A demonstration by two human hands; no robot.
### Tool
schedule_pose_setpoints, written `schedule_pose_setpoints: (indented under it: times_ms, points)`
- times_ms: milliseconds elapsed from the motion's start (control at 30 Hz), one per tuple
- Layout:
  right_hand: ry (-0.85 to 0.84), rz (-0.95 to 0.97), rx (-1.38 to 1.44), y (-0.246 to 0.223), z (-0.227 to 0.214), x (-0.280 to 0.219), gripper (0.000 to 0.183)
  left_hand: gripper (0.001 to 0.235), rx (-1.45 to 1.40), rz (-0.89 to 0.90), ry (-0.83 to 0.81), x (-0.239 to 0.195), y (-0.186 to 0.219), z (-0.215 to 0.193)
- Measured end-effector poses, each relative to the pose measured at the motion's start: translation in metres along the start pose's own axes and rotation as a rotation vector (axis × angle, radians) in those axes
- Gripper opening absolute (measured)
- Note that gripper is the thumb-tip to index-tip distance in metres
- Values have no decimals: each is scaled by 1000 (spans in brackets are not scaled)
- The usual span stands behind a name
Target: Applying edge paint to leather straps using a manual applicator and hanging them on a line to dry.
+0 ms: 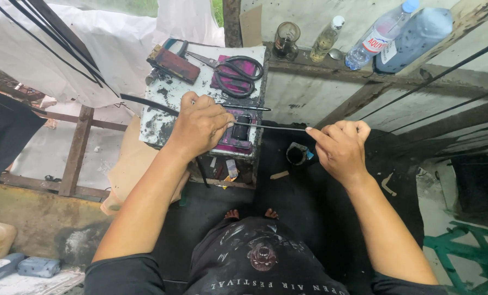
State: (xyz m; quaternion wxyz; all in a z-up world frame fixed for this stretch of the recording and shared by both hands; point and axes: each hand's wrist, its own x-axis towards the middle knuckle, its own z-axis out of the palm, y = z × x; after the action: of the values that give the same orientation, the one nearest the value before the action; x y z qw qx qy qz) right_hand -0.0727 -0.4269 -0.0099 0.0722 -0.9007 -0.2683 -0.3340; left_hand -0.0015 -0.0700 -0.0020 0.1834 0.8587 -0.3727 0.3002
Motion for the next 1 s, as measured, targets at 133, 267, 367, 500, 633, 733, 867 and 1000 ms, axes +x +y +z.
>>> schedule_pose_setpoints:
  times_ms: [133, 267, 367, 500, 633, 733, 867, 1000]
  points:
    - [-27, 56, -26, 11, 5, -14, 19, 8, -19, 10, -7, 6, 4, 5]
    - [-84, 168, 130, 24, 11, -25, 14, 3, -102, -31, -105, 14, 6, 1]
    - [-228, 288, 371, 30, -1, -20, 11, 7, -183, -77, -204, 27, 9, -12]
    - [-445, 489, 811, 46, -5, -13, 12, 10, -356, -166, -302, 45, 16, -35]
    - [-451, 637, 1020, 47, 1, -17, 17, 9, -441, -217, -323, 52, 19, -37]
    - [-433, 719, 1225, 40, 5, -7, 23, 8, -507, -257, -310, 54, 21, -34]
    - [-356, 638, 1390, 28, 5, 17, 27, 8, -541, -302, -321, 56, 26, -29]
    - [-334, 528, 1394, 18, 3, 46, 27, 9, -559, -331, -338, 58, 33, -27]
